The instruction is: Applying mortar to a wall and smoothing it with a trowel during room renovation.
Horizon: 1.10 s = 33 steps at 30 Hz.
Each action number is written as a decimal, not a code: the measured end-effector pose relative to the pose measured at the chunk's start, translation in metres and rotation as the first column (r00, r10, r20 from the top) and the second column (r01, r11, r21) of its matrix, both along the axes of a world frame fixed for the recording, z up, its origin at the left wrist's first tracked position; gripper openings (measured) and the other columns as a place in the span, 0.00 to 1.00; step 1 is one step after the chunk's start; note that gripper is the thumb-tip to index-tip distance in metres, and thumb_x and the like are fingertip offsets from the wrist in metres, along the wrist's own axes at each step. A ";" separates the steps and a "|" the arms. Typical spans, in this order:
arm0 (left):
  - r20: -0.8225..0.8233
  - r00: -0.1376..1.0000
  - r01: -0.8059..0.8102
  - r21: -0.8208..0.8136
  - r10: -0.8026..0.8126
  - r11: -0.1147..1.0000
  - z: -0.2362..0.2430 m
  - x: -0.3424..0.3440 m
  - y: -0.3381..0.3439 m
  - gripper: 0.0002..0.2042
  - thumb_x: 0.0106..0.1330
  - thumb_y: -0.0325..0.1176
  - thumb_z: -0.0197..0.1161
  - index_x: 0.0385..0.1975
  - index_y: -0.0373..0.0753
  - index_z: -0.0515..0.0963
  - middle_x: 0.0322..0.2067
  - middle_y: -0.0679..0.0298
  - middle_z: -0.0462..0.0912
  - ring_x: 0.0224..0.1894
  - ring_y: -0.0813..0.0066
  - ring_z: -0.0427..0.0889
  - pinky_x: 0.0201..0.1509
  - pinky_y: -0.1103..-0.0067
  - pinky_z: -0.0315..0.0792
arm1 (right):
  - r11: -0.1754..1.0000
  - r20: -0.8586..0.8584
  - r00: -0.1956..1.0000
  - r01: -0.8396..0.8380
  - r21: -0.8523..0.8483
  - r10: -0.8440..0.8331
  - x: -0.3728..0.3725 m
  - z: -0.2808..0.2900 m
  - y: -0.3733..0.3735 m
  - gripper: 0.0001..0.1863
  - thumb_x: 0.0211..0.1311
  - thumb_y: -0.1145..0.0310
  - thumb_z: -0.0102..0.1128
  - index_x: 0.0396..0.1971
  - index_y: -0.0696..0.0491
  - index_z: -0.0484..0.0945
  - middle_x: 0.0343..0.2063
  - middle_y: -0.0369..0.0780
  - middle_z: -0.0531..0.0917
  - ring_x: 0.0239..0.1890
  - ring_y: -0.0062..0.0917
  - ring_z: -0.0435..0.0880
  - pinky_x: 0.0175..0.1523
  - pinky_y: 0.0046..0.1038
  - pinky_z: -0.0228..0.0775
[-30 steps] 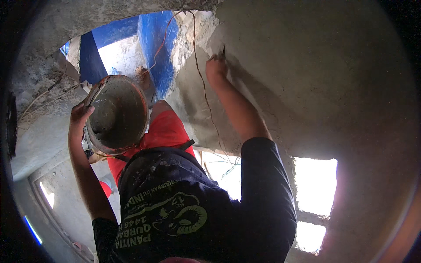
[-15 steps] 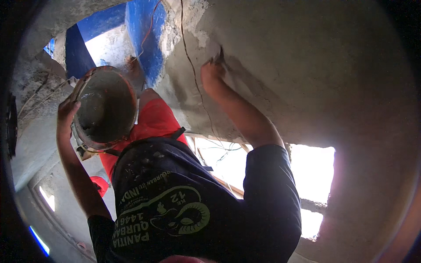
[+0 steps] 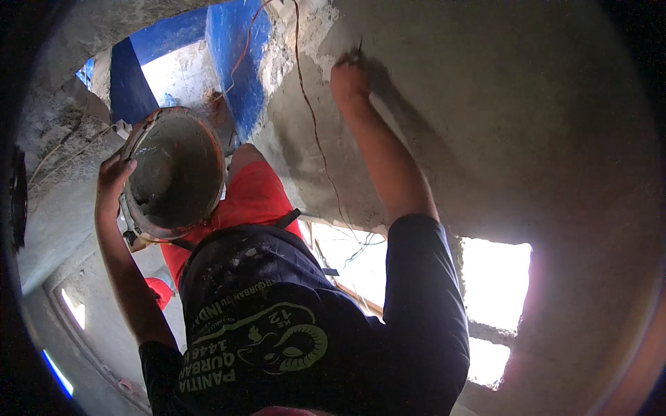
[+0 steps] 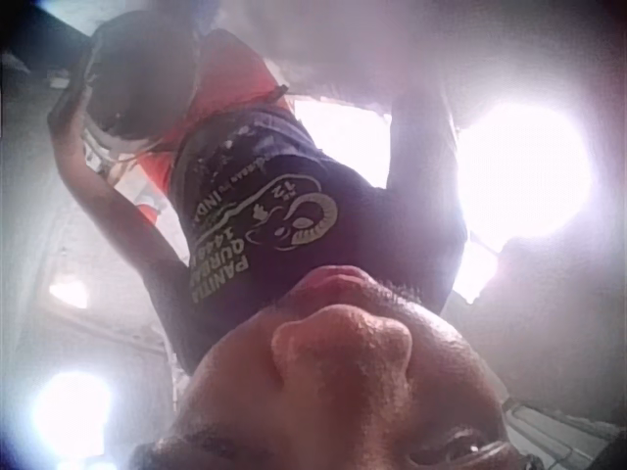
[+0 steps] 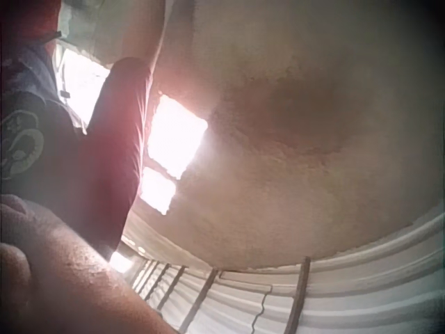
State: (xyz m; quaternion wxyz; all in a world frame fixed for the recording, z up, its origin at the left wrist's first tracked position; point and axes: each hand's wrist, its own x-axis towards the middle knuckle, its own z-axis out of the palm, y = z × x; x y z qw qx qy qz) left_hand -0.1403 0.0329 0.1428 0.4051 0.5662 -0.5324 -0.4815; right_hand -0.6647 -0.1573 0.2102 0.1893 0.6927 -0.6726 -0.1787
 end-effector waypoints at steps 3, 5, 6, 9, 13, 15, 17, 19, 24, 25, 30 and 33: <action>-0.075 0.997 -0.026 -0.032 0.024 0.999 0.011 -0.009 0.007 0.20 0.64 0.34 0.64 0.54 0.31 0.78 0.39 0.68 0.83 0.42 0.81 0.76 0.51 0.80 0.69 | 0.998 -0.052 0.999 -0.004 0.065 0.008 0.002 -0.057 0.028 0.19 0.68 0.69 0.50 0.55 0.59 0.77 0.43 0.48 0.87 0.45 0.39 0.87 0.45 0.39 0.82; -0.018 0.999 -0.047 -0.029 0.046 0.998 0.008 -0.004 0.011 0.21 0.64 0.35 0.64 0.54 0.31 0.78 0.38 0.69 0.82 0.41 0.82 0.76 0.50 0.80 0.68 | 0.989 -0.068 0.997 -0.019 0.146 0.029 0.016 -0.064 0.031 0.20 0.69 0.69 0.48 0.57 0.58 0.76 0.40 0.49 0.87 0.43 0.41 0.88 0.42 0.40 0.82; 0.039 0.998 -0.054 -0.018 0.055 0.998 0.006 -0.003 0.011 0.21 0.64 0.35 0.64 0.54 0.30 0.78 0.37 0.70 0.81 0.40 0.82 0.75 0.49 0.80 0.68 | 0.992 -0.080 0.996 -0.036 0.117 0.046 0.024 -0.063 0.030 0.18 0.68 0.69 0.51 0.55 0.58 0.77 0.43 0.47 0.87 0.45 0.40 0.87 0.45 0.38 0.82; 0.027 0.998 -0.057 -0.056 0.059 0.997 0.009 -0.008 0.010 0.20 0.64 0.36 0.65 0.53 0.31 0.79 0.35 0.72 0.80 0.38 0.83 0.74 0.47 0.80 0.68 | 1.000 0.010 1.000 -0.008 0.026 0.008 0.029 -0.052 0.019 0.17 0.66 0.69 0.55 0.52 0.58 0.79 0.43 0.45 0.86 0.46 0.38 0.87 0.44 0.37 0.82; 0.020 0.997 -0.077 -0.008 0.077 0.997 0.006 0.002 0.014 0.19 0.65 0.37 0.66 0.50 0.33 0.80 0.34 0.72 0.79 0.38 0.84 0.74 0.46 0.81 0.67 | 0.993 0.000 0.998 -0.066 0.100 0.066 0.013 -0.016 0.031 0.16 0.66 0.70 0.55 0.52 0.59 0.78 0.39 0.46 0.87 0.43 0.37 0.88 0.38 0.35 0.82; 0.034 0.996 -0.078 0.021 0.077 0.997 -0.004 0.011 0.008 0.19 0.65 0.38 0.66 0.51 0.33 0.79 0.35 0.72 0.80 0.39 0.83 0.74 0.47 0.81 0.67 | 0.996 -0.153 0.985 -0.084 0.016 0.085 -0.032 -0.046 0.050 0.14 0.65 0.70 0.56 0.49 0.57 0.80 0.38 0.46 0.87 0.43 0.37 0.88 0.38 0.36 0.83; 0.049 0.995 -0.085 0.038 0.083 0.996 0.001 0.008 0.006 0.20 0.65 0.37 0.65 0.53 0.33 0.79 0.39 0.70 0.81 0.42 0.82 0.75 0.51 0.81 0.67 | 0.992 -0.228 0.970 -0.060 0.109 0.084 -0.031 -0.053 0.082 0.19 0.64 0.73 0.55 0.55 0.61 0.76 0.39 0.48 0.87 0.42 0.38 0.88 0.42 0.36 0.82; 0.007 0.999 -0.047 0.024 0.047 0.999 0.004 0.007 0.007 0.22 0.65 0.37 0.65 0.56 0.32 0.78 0.43 0.68 0.83 0.45 0.81 0.77 0.54 0.81 0.67 | 0.965 -0.162 0.986 0.018 0.262 0.025 0.006 -0.022 0.097 0.20 0.63 0.73 0.55 0.55 0.61 0.76 0.39 0.49 0.87 0.43 0.39 0.88 0.43 0.36 0.82; 0.008 0.999 -0.050 0.019 0.049 0.999 -0.008 0.005 0.004 0.22 0.66 0.37 0.64 0.57 0.32 0.77 0.43 0.67 0.83 0.45 0.81 0.77 0.55 0.80 0.67 | 0.986 0.025 0.999 -0.042 0.162 0.038 0.049 0.041 0.063 0.21 0.63 0.73 0.54 0.56 0.61 0.74 0.39 0.53 0.86 0.45 0.43 0.87 0.46 0.38 0.82; 0.013 0.999 -0.053 0.022 0.053 0.998 -0.006 0.005 0.003 0.22 0.66 0.37 0.64 0.57 0.32 0.77 0.43 0.67 0.83 0.45 0.81 0.77 0.55 0.80 0.67 | 0.994 0.047 0.994 -0.105 0.042 0.103 0.047 0.045 0.052 0.22 0.63 0.73 0.54 0.57 0.61 0.74 0.40 0.53 0.86 0.45 0.43 0.87 0.45 0.38 0.82; -0.009 1.000 -0.014 -0.023 0.014 1.000 0.014 -0.011 0.001 0.21 0.65 0.37 0.63 0.55 0.31 0.78 0.37 0.69 0.82 0.41 0.83 0.74 0.50 0.81 0.67 | 1.000 0.011 1.000 0.003 -0.002 -0.003 -0.005 -0.019 0.022 0.15 0.63 0.71 0.56 0.48 0.58 0.81 0.41 0.47 0.87 0.43 0.37 0.88 0.43 0.38 0.82; -0.003 0.999 -0.034 -0.007 0.034 0.999 0.004 -0.003 0.007 0.22 0.65 0.37 0.64 0.55 0.31 0.78 0.34 0.71 0.79 0.38 0.83 0.72 0.47 0.81 0.68 | 0.991 -0.207 0.971 -0.104 0.090 0.120 -0.002 -0.064 0.047 0.18 0.66 0.71 0.52 0.54 0.60 0.77 0.46 0.49 0.85 0.45 0.38 0.88 0.45 0.38 0.82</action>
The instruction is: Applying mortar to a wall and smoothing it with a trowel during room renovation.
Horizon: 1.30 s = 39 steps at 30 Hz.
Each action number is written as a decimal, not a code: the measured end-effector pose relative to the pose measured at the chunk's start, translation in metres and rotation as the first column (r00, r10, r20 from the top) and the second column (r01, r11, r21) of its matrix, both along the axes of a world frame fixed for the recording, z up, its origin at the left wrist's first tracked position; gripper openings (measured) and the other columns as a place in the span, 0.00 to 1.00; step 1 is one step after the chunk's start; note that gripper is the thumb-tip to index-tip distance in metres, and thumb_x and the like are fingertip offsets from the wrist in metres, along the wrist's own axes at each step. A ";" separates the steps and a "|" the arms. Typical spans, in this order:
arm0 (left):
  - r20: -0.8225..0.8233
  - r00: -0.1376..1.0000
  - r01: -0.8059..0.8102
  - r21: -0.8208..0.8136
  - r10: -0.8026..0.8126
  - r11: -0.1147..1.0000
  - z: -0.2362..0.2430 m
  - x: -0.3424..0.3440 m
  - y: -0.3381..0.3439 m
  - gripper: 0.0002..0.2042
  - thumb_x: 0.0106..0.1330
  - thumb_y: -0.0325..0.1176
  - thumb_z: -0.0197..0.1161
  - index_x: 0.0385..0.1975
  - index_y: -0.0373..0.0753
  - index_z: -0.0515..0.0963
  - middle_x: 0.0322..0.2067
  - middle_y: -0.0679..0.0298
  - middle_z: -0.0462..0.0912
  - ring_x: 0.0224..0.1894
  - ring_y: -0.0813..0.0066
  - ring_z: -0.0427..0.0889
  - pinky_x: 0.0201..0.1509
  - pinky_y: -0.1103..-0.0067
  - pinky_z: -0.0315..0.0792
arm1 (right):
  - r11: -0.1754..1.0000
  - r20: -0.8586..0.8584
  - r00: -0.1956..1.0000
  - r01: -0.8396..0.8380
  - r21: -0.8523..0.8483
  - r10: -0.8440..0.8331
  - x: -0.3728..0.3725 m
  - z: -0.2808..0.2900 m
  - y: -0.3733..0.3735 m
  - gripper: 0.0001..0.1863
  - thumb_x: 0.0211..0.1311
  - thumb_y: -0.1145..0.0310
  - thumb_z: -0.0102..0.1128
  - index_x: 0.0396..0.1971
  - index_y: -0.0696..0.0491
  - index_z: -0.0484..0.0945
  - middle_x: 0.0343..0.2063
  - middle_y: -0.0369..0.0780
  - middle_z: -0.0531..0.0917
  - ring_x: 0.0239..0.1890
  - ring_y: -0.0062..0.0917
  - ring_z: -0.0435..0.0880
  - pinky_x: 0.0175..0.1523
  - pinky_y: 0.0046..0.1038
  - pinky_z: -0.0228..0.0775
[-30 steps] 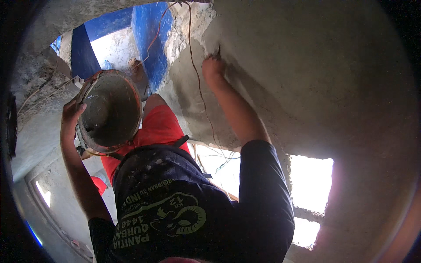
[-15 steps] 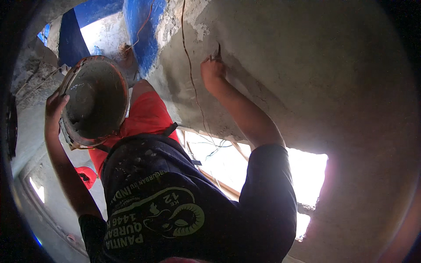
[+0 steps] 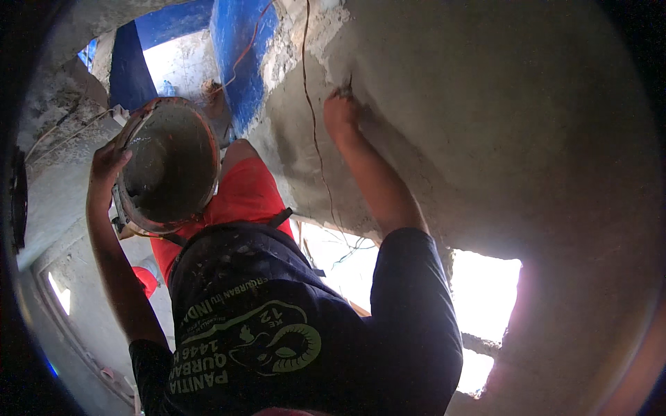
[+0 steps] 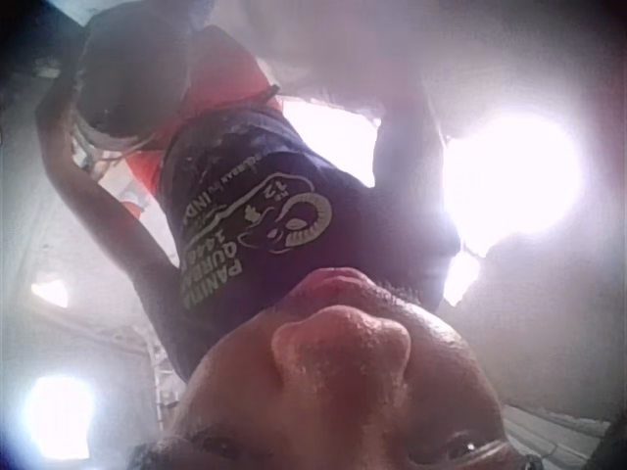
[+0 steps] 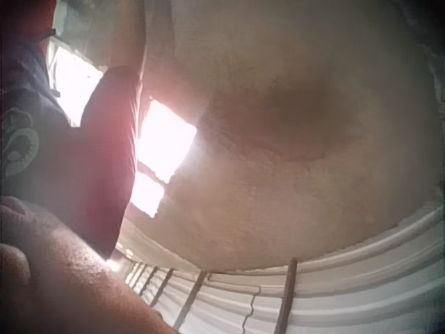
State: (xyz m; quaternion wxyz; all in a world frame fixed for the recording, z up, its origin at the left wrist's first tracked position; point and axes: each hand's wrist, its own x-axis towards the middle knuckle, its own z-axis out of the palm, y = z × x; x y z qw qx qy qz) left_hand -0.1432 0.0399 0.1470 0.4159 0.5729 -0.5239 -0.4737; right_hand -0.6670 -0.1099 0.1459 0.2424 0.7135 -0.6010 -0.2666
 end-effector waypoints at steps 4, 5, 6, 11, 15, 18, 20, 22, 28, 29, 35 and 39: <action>0.087 0.996 0.000 -0.013 0.001 1.000 -0.002 -0.002 -0.001 0.22 0.65 0.37 0.64 0.56 0.32 0.78 0.34 0.72 0.78 0.37 0.83 0.72 0.45 0.82 0.68 | 0.988 0.146 0.985 0.076 0.134 -0.096 0.005 -0.023 -0.009 0.20 0.66 0.69 0.50 0.55 0.58 0.77 0.40 0.48 0.87 0.40 0.39 0.89 0.41 0.38 0.83; 0.091 0.996 0.004 -0.007 -0.003 1.000 -0.002 -0.002 0.001 0.22 0.65 0.37 0.64 0.56 0.32 0.78 0.34 0.72 0.78 0.37 0.83 0.72 0.45 0.82 0.68 | 0.992 0.188 0.977 0.079 0.099 -0.097 0.013 -0.018 -0.017 0.18 0.66 0.68 0.50 0.53 0.57 0.79 0.41 0.49 0.87 0.41 0.38 0.88 0.41 0.38 0.83; 0.055 0.998 -0.004 -0.008 0.004 1.000 -0.002 -0.003 0.001 0.22 0.65 0.37 0.63 0.56 0.32 0.78 0.34 0.72 0.79 0.38 0.83 0.73 0.46 0.81 0.68 | 0.994 0.227 0.969 0.086 0.065 -0.099 0.017 -0.012 -0.023 0.17 0.67 0.67 0.50 0.51 0.56 0.80 0.42 0.49 0.86 0.42 0.37 0.88 0.40 0.38 0.83; -0.032 0.999 0.007 -0.009 -0.007 1.000 0.009 -0.007 -0.001 0.24 0.65 0.37 0.63 0.59 0.32 0.76 0.39 0.70 0.81 0.41 0.83 0.74 0.51 0.81 0.67 | 0.997 0.053 0.997 0.057 0.060 -0.060 0.017 0.005 -0.017 0.14 0.66 0.68 0.55 0.47 0.56 0.82 0.42 0.48 0.86 0.41 0.35 0.88 0.39 0.35 0.83; 0.026 1.000 0.000 0.047 -0.001 0.999 -0.005 0.008 -0.004 0.23 0.66 0.38 0.64 0.57 0.32 0.77 0.43 0.67 0.82 0.45 0.78 0.75 0.56 0.78 0.66 | 0.956 -0.204 0.978 0.107 0.274 -0.051 0.024 0.014 0.034 0.15 0.61 0.68 0.64 0.47 0.57 0.82 0.41 0.47 0.87 0.43 0.32 0.88 0.40 0.33 0.82; 0.019 1.000 -0.020 -0.002 0.020 1.000 0.002 0.007 0.003 0.23 0.65 0.36 0.63 0.58 0.32 0.76 0.40 0.70 0.82 0.43 0.84 0.74 0.52 0.81 0.68 | 0.872 -0.177 0.971 0.224 0.436 -0.161 0.018 0.011 0.059 0.16 0.60 0.66 0.66 0.46 0.57 0.82 0.43 0.46 0.86 0.46 0.32 0.86 0.43 0.33 0.81; 0.119 0.993 -0.016 0.002 0.015 1.000 0.004 0.008 -0.001 0.23 0.65 0.37 0.64 0.57 0.32 0.77 0.41 0.67 0.83 0.44 0.82 0.75 0.53 0.79 0.68 | 0.805 -0.203 0.925 0.381 0.454 -0.322 -0.026 -0.005 0.055 0.17 0.60 0.67 0.65 0.48 0.56 0.81 0.42 0.46 0.86 0.46 0.36 0.86 0.46 0.36 0.80; 0.109 0.994 -0.016 -0.073 0.024 0.997 0.005 0.005 0.009 0.22 0.65 0.38 0.66 0.56 0.31 0.78 0.42 0.63 0.84 0.44 0.81 0.76 0.53 0.78 0.70 | 0.941 0.214 0.947 0.174 0.292 -0.241 -0.004 0.060 0.097 0.19 0.61 0.68 0.61 0.52 0.58 0.78 0.37 0.49 0.85 0.42 0.44 0.85 0.47 0.44 0.78; -0.040 0.999 -0.034 -0.024 0.033 0.999 -0.005 0.008 0.009 0.13 0.62 0.33 0.69 0.43 0.33 0.83 0.32 0.72 0.82 0.37 0.85 0.76 0.45 0.82 0.71 | 0.952 0.901 0.334 0.222 0.209 -0.276 0.007 0.130 0.144 0.25 0.63 0.60 0.65 0.56 0.58 0.76 0.22 0.39 0.79 0.22 0.26 0.79 0.29 0.30 0.70; -0.023 0.999 -0.033 -0.008 0.033 0.999 -0.002 0.007 0.010 0.13 0.62 0.33 0.69 0.43 0.33 0.83 0.32 0.72 0.82 0.37 0.85 0.76 0.45 0.82 0.71 | 0.928 0.928 0.079 0.112 0.355 -0.364 0.014 0.135 0.149 0.21 0.65 0.62 0.64 0.53 0.58 0.77 0.22 0.36 0.77 0.21 0.18 0.74 0.26 0.25 0.66; -0.105 0.993 -0.057 0.010 0.057 0.998 0.021 -0.019 -0.002 0.20 0.62 0.32 0.68 0.53 0.33 0.81 0.37 0.68 0.84 0.41 0.83 0.78 0.50 0.81 0.72 | 0.823 0.926 0.145 -0.427 0.376 -0.348 0.094 0.056 0.151 0.21 0.57 0.67 0.69 0.52 0.54 0.80 0.29 0.43 0.83 0.31 0.29 0.83 0.33 0.32 0.73; -0.068 0.996 0.062 0.050 -0.058 0.997 0.017 -0.012 -0.009 0.19 0.62 0.31 0.67 0.53 0.31 0.81 0.39 0.68 0.84 0.41 0.82 0.78 0.49 0.81 0.72 | 0.738 0.771 0.564 -0.648 0.190 0.297 0.182 0.041 0.134 0.14 0.59 0.71 0.59 0.45 0.57 0.80 0.39 0.49 0.84 0.38 0.41 0.86 0.40 0.42 0.79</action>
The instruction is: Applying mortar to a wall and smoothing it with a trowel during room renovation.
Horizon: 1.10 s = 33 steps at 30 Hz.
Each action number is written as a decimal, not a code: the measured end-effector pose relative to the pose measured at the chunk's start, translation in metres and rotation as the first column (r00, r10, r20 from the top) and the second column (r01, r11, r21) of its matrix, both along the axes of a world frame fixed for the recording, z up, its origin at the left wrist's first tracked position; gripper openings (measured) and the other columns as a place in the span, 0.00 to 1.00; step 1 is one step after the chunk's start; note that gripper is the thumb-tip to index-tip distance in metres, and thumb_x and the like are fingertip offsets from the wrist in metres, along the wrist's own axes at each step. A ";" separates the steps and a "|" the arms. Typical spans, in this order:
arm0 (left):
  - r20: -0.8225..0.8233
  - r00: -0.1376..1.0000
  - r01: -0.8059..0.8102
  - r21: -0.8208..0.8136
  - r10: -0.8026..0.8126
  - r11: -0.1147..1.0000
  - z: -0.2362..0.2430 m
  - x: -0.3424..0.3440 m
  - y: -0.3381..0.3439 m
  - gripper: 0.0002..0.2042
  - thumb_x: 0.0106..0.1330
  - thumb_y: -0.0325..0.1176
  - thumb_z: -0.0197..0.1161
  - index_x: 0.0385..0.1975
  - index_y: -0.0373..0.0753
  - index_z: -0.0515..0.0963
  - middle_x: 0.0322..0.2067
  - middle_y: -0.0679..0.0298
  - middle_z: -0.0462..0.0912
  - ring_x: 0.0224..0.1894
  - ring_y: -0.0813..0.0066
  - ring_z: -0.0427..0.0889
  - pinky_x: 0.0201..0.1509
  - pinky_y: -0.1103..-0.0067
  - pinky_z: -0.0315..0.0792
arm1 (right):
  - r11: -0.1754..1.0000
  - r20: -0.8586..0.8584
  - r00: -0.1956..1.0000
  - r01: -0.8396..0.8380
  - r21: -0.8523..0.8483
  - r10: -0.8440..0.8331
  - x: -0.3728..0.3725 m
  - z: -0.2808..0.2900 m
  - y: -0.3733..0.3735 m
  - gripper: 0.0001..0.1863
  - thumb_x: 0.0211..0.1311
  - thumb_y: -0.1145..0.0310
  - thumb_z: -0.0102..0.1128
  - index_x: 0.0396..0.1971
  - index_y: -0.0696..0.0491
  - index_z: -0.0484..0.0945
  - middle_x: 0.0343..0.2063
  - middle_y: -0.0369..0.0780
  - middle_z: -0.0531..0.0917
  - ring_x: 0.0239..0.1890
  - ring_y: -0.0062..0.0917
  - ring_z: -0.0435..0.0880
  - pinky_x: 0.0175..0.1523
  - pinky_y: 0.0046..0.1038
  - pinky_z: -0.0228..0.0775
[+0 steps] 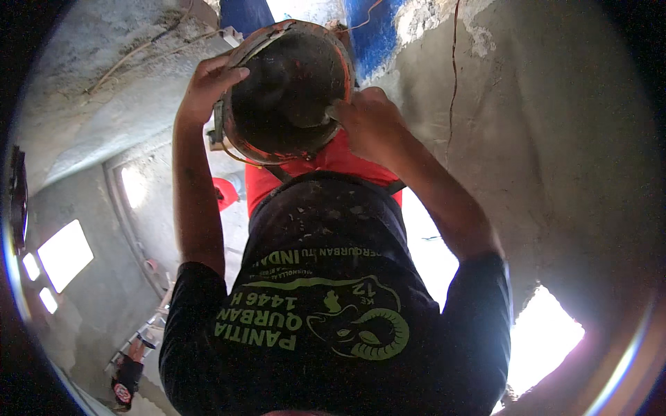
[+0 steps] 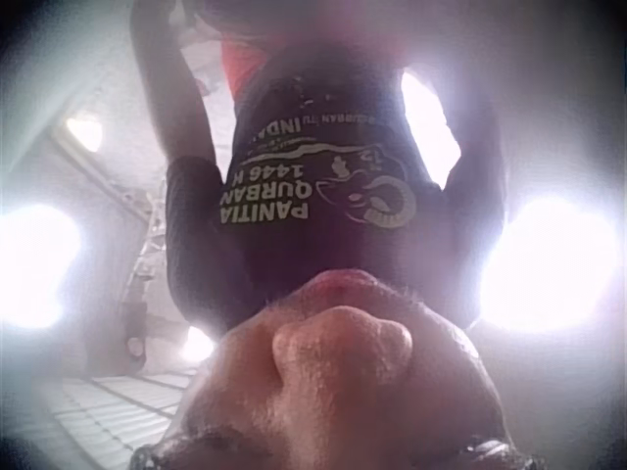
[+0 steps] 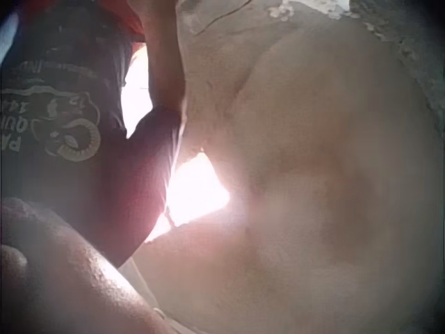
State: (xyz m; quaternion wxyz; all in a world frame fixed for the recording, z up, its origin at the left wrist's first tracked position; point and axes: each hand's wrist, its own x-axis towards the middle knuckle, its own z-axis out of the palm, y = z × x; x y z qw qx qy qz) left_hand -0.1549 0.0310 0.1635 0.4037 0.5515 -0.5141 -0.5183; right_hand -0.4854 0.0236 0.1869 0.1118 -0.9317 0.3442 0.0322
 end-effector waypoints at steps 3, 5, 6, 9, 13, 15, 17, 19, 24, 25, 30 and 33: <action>-0.005 1.000 -0.013 -0.032 0.013 0.999 -0.006 0.002 0.006 0.19 0.62 0.29 0.66 0.53 0.31 0.80 0.39 0.68 0.84 0.42 0.82 0.77 0.49 0.81 0.72 | 0.987 -0.309 0.940 -0.112 0.113 0.142 0.056 -0.002 -0.024 0.14 0.59 0.73 0.55 0.44 0.57 0.80 0.40 0.48 0.85 0.44 0.38 0.87 0.44 0.42 0.80; -0.051 0.998 -0.051 -0.054 0.048 0.997 0.005 -0.011 0.009 0.18 0.62 0.30 0.68 0.51 0.32 0.81 0.36 0.70 0.82 0.38 0.83 0.75 0.45 0.81 0.69 | 0.983 -0.324 0.936 -0.092 0.159 0.140 0.081 -0.007 -0.035 0.16 0.58 0.72 0.57 0.46 0.56 0.82 0.40 0.48 0.86 0.46 0.38 0.87 0.43 0.41 0.80; -0.032 0.998 -0.047 -0.051 0.045 0.998 0.007 -0.011 0.009 0.18 0.61 0.31 0.68 0.51 0.31 0.81 0.36 0.70 0.81 0.38 0.83 0.75 0.45 0.81 0.69 | 0.976 -0.355 0.923 -0.075 0.206 0.146 0.089 -0.008 -0.042 0.18 0.56 0.71 0.59 0.48 0.56 0.83 0.40 0.48 0.87 0.47 0.38 0.87 0.43 0.41 0.80; -0.021 0.998 -0.057 -0.015 0.056 0.998 0.007 -0.009 0.013 0.18 0.60 0.31 0.70 0.49 0.32 0.82 0.34 0.70 0.81 0.37 0.83 0.74 0.45 0.81 0.69 | 0.949 -0.374 0.892 -0.154 0.275 0.254 0.103 -0.010 -0.066 0.19 0.56 0.70 0.58 0.48 0.59 0.82 0.45 0.51 0.86 0.50 0.41 0.85 0.46 0.40 0.80; 0.032 0.998 -0.048 -0.014 0.049 0.999 0.003 -0.003 0.011 0.19 0.60 0.29 0.69 0.51 0.31 0.81 0.37 0.69 0.83 0.39 0.83 0.76 0.47 0.82 0.70 | 0.903 -0.391 0.843 -0.226 0.366 0.370 0.104 -0.020 -0.083 0.21 0.56 0.67 0.60 0.49 0.61 0.81 0.46 0.52 0.85 0.50 0.44 0.84 0.51 0.40 0.78; 0.036 0.999 -0.020 -0.002 0.020 1.000 0.004 -0.007 0.009 0.20 0.61 0.26 0.68 0.54 0.30 0.80 0.40 0.68 0.83 0.41 0.83 0.77 0.49 0.81 0.71 | 0.881 -0.268 0.870 -0.309 0.357 0.414 0.095 -0.026 -0.079 0.21 0.58 0.65 0.63 0.50 0.59 0.80 0.42 0.49 0.85 0.49 0.44 0.83 0.53 0.40 0.76; -0.061 0.998 -0.032 -0.028 0.030 0.999 0.008 -0.012 0.007 0.19 0.61 0.25 0.67 0.54 0.30 0.80 0.40 0.68 0.83 0.41 0.83 0.77 0.48 0.81 0.71 | 0.864 -0.184 0.899 -0.299 0.405 0.397 0.085 -0.022 -0.077 0.19 0.59 0.64 0.63 0.48 0.59 0.81 0.41 0.49 0.86 0.48 0.44 0.84 0.52 0.40 0.76; -0.072 0.997 -0.013 -0.032 0.011 0.999 0.003 -0.010 0.003 0.19 0.61 0.24 0.67 0.54 0.30 0.80 0.40 0.68 0.84 0.41 0.83 0.77 0.48 0.82 0.72 | 0.845 -0.103 0.923 -0.289 0.449 0.370 0.072 -0.022 -0.080 0.18 0.60 0.63 0.64 0.46 0.58 0.82 0.41 0.48 0.86 0.47 0.43 0.84 0.51 0.39 0.75; -0.081 0.996 -0.040 0.048 0.044 0.998 -0.002 -0.004 0.005 0.16 0.62 0.27 0.67 0.49 0.30 0.81 0.38 0.67 0.85 0.38 0.82 0.79 0.45 0.81 0.73 | 0.544 0.113 0.991 -0.135 0.828 0.073 0.033 -0.048 -0.069 0.16 0.67 0.57 0.60 0.48 0.50 0.84 0.21 0.37 0.79 0.20 0.21 0.77 0.26 0.26 0.71; -0.054 0.998 -0.038 0.047 0.040 0.998 -0.002 -0.003 0.005 0.15 0.62 0.28 0.67 0.48 0.30 0.82 0.38 0.66 0.85 0.37 0.81 0.80 0.44 0.81 0.73 | 0.446 0.133 0.986 -0.074 0.892 -0.103 0.022 -0.040 -0.062 0.18 0.68 0.55 0.60 0.50 0.50 0.84 0.19 0.34 0.77 0.17 0.16 0.74 0.22 0.24 0.68; -0.042 0.995 -0.092 0.001 0.092 0.996 0.001 -0.002 0.012 0.14 0.65 0.31 0.68 0.46 0.31 0.82 0.33 0.73 0.78 0.37 0.86 0.72 0.44 0.83 0.66 | 0.304 0.131 0.938 -0.029 0.952 -0.321 -0.013 -0.058 -0.026 0.20 0.71 0.58 0.58 0.57 0.53 0.79 0.21 0.34 0.77 0.17 0.18 0.72 0.22 0.23 0.66; -0.062 0.990 -0.126 0.025 0.127 0.992 0.003 0.000 0.013 0.17 0.65 0.32 0.68 0.51 0.31 0.81 0.34 0.73 0.79 0.38 0.86 0.72 0.45 0.84 0.67 | 0.111 0.261 0.816 -0.239 0.965 -0.515 -0.032 -0.072 -0.006 0.19 0.71 0.62 0.57 0.57 0.54 0.76 0.25 0.34 0.77 0.20 0.17 0.72 0.25 0.21 0.67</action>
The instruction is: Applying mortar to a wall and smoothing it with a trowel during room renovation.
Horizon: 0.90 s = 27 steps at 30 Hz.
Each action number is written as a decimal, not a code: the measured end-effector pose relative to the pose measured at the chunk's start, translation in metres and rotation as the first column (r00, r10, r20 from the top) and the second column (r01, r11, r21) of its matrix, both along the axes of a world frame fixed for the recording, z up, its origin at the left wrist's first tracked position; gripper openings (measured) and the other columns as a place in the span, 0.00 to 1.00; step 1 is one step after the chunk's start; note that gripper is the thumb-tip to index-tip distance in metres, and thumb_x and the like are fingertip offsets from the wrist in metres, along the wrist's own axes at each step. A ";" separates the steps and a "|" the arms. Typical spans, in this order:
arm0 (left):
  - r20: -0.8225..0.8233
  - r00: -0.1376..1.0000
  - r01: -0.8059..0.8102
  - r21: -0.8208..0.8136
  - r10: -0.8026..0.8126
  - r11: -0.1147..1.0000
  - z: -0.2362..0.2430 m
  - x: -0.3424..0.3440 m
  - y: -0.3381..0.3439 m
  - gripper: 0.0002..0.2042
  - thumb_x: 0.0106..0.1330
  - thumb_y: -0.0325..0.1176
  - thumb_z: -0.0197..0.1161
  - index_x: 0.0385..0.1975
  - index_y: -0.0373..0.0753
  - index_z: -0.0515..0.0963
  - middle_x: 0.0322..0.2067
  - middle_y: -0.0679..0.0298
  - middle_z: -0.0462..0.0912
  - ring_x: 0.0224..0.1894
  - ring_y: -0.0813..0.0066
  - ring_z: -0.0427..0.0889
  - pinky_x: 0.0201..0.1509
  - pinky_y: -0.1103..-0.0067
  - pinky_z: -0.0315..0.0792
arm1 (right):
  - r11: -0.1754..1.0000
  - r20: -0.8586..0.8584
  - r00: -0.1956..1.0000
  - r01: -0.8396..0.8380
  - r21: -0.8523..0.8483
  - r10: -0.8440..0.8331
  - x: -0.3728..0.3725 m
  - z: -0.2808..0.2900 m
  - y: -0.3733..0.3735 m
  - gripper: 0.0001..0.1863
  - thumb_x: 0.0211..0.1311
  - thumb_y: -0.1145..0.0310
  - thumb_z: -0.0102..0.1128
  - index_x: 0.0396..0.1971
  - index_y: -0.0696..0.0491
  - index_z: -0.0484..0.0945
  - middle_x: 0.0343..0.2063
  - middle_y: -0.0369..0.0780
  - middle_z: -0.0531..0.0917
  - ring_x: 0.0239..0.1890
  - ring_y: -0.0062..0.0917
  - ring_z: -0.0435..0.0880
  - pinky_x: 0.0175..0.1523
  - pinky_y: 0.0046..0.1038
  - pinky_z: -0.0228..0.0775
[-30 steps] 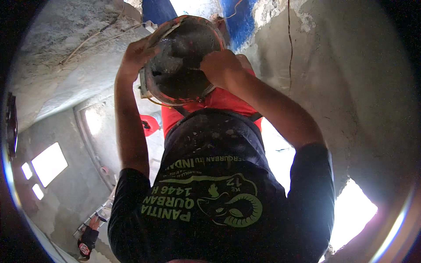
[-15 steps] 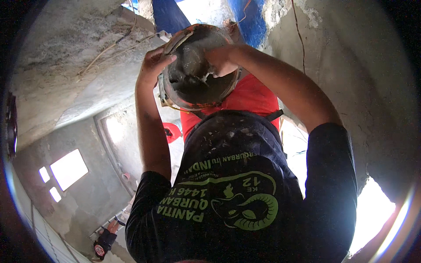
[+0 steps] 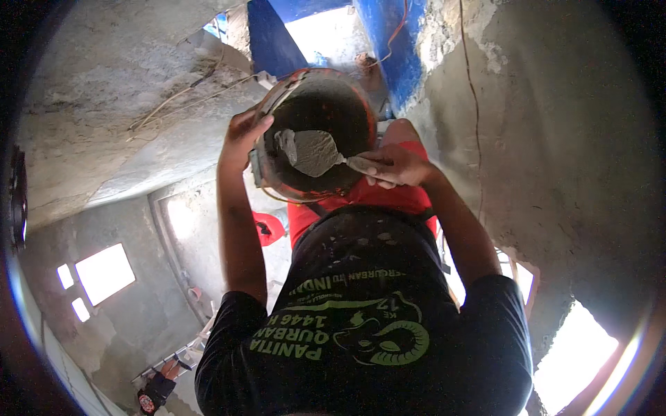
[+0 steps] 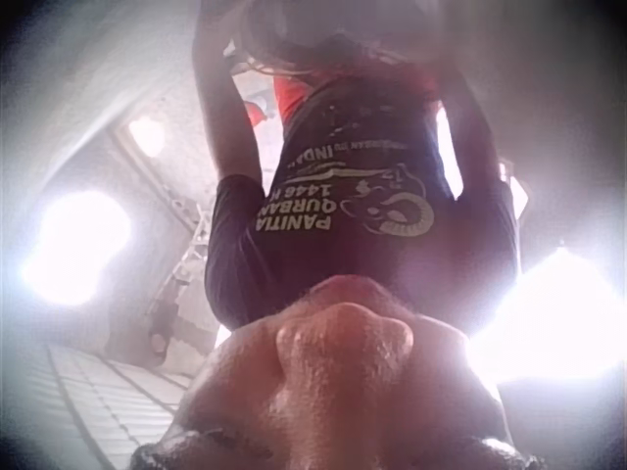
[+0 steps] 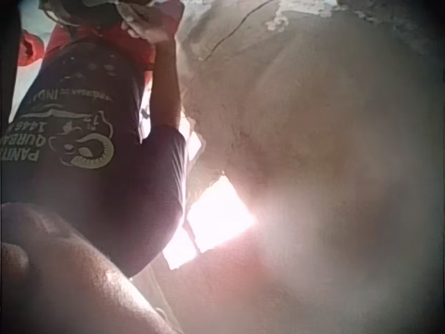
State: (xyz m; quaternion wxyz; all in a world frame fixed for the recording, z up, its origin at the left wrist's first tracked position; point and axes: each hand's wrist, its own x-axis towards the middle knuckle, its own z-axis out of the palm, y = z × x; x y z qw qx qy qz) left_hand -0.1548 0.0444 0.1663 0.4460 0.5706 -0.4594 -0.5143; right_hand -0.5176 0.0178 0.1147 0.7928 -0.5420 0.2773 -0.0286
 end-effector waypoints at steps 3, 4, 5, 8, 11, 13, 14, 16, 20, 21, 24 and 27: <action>-0.020 1.000 -0.005 0.033 0.006 0.999 0.000 0.001 -0.002 0.19 0.66 0.33 0.67 0.54 0.31 0.79 0.36 0.72 0.81 0.39 0.86 0.74 0.46 0.83 0.68 | 0.970 -0.026 1.000 0.004 -0.243 -0.010 -0.012 -0.015 0.011 0.16 0.71 0.67 0.54 0.56 0.54 0.73 0.32 0.33 0.76 0.27 0.14 0.71 0.32 0.21 0.67; -0.033 0.999 0.007 0.049 -0.006 0.999 0.001 0.000 -0.004 0.20 0.66 0.33 0.67 0.55 0.31 0.79 0.37 0.71 0.82 0.40 0.85 0.75 0.47 0.83 0.69 | 0.969 -0.032 0.999 0.012 -0.246 -0.020 -0.015 -0.016 0.014 0.16 0.71 0.67 0.54 0.56 0.54 0.73 0.32 0.33 0.76 0.27 0.14 0.71 0.32 0.21 0.67; -0.028 0.999 -0.023 0.054 0.025 0.998 0.001 -0.002 -0.004 0.19 0.66 0.33 0.67 0.54 0.30 0.79 0.39 0.70 0.84 0.41 0.85 0.76 0.48 0.83 0.70 | 0.979 -0.013 0.996 0.080 -0.189 -0.084 -0.018 -0.017 0.018 0.14 0.71 0.67 0.53 0.53 0.54 0.74 0.31 0.32 0.76 0.26 0.14 0.71 0.32 0.22 0.67; -0.067 0.998 0.008 0.089 -0.002 0.996 0.009 -0.004 -0.005 0.19 0.65 0.33 0.68 0.53 0.30 0.80 0.38 0.70 0.84 0.40 0.85 0.76 0.47 0.83 0.70 | 0.975 -0.033 0.992 0.109 -0.192 -0.118 -0.020 -0.005 0.018 0.12 0.73 0.63 0.53 0.47 0.55 0.76 0.27 0.31 0.75 0.24 0.15 0.70 0.31 0.22 0.67; 0.035 0.999 0.019 0.068 -0.021 0.997 0.006 -0.009 -0.016 0.18 0.64 0.35 0.68 0.51 0.31 0.81 0.36 0.72 0.83 0.38 0.85 0.75 0.45 0.82 0.69 | 0.987 -0.096 0.990 0.086 -0.139 -0.100 -0.017 -0.001 0.022 0.15 0.74 0.56 0.53 0.40 0.54 0.77 0.23 0.30 0.74 0.22 0.15 0.70 0.30 0.22 0.66; 0.138 0.990 0.015 0.038 -0.020 0.999 -0.004 -0.005 -0.016 0.17 0.64 0.36 0.69 0.48 0.32 0.82 0.33 0.74 0.80 0.36 0.84 0.72 0.43 0.81 0.67 | 0.979 -0.182 0.981 0.036 -0.199 -0.073 -0.012 -0.003 0.022 0.20 0.74 0.51 0.53 0.34 0.54 0.77 0.21 0.31 0.73 0.21 0.16 0.71 0.30 0.23 0.66; 0.092 0.996 0.008 0.071 -0.015 0.997 0.000 -0.007 -0.014 0.17 0.64 0.36 0.68 0.48 0.32 0.82 0.34 0.72 0.81 0.36 0.84 0.73 0.45 0.81 0.67 | 0.933 -0.256 0.965 -0.048 -0.356 -0.049 -0.006 -0.003 0.020 0.21 0.74 0.50 0.53 0.33 0.55 0.77 0.20 0.31 0.73 0.21 0.16 0.71 0.29 0.24 0.65; 0.060 0.997 0.035 0.041 -0.037 0.999 0.013 -0.010 -0.012 0.20 0.65 0.36 0.66 0.53 0.31 0.80 0.39 0.69 0.84 0.41 0.82 0.77 0.50 0.80 0.69 | 0.949 -0.122 0.991 0.008 -0.314 -0.049 -0.001 -0.008 0.024 0.23 0.74 0.49 0.52 0.33 0.55 0.78 0.19 0.31 0.73 0.22 0.17 0.72 0.29 0.24 0.65; 0.022 1.000 0.014 0.053 -0.015 0.999 0.002 -0.001 -0.011 0.20 0.65 0.36 0.65 0.53 0.31 0.80 0.39 0.69 0.84 0.40 0.81 0.78 0.49 0.79 0.70 | 0.968 -0.025 0.996 0.082 -0.239 -0.091 0.005 0.001 0.028 0.22 0.74 0.49 0.52 0.35 0.56 0.80 0.18 0.31 0.73 0.22 0.17 0.71 0.29 0.24 0.65; 0.006 1.000 0.012 0.068 -0.013 0.998 0.002 0.000 -0.009 0.20 0.65 0.36 0.65 0.53 0.31 0.80 0.38 0.68 0.84 0.40 0.81 0.78 0.49 0.79 0.70 | 0.972 -0.093 0.990 0.080 -0.223 -0.102 0.005 0.002 0.027 0.22 0.74 0.50 0.53 0.35 0.56 0.80 0.18 0.31 0.72 0.22 0.16 0.70 0.30 0.23 0.64; 0.085 0.996 0.002 0.085 -0.009 0.996 0.005 0.005 -0.007 0.19 0.66 0.36 0.65 0.53 0.31 0.80 0.38 0.68 0.84 0.40 0.81 0.78 0.48 0.79 0.70 | 0.982 -0.116 0.990 0.058 -0.179 -0.080 0.003 -0.007 0.026 0.19 0.75 0.53 0.53 0.37 0.55 0.79 0.19 0.30 0.72 0.22 0.15 0.69 0.29 0.23 0.64; 0.084 0.996 0.018 0.011 -0.018 1.000 0.008 -0.007 -0.012 0.19 0.65 0.37 0.66 0.51 0.31 0.81 0.38 0.69 0.84 0.41 0.81 0.76 0.49 0.80 0.69 | 0.988 0.015 0.990 0.144 -0.061 -0.143 -0.020 -0.018 0.030 0.12 0.73 0.60 0.57 0.41 0.55 0.77 0.21 0.29 0.73 0.21 0.12 0.68 0.26 0.21 0.60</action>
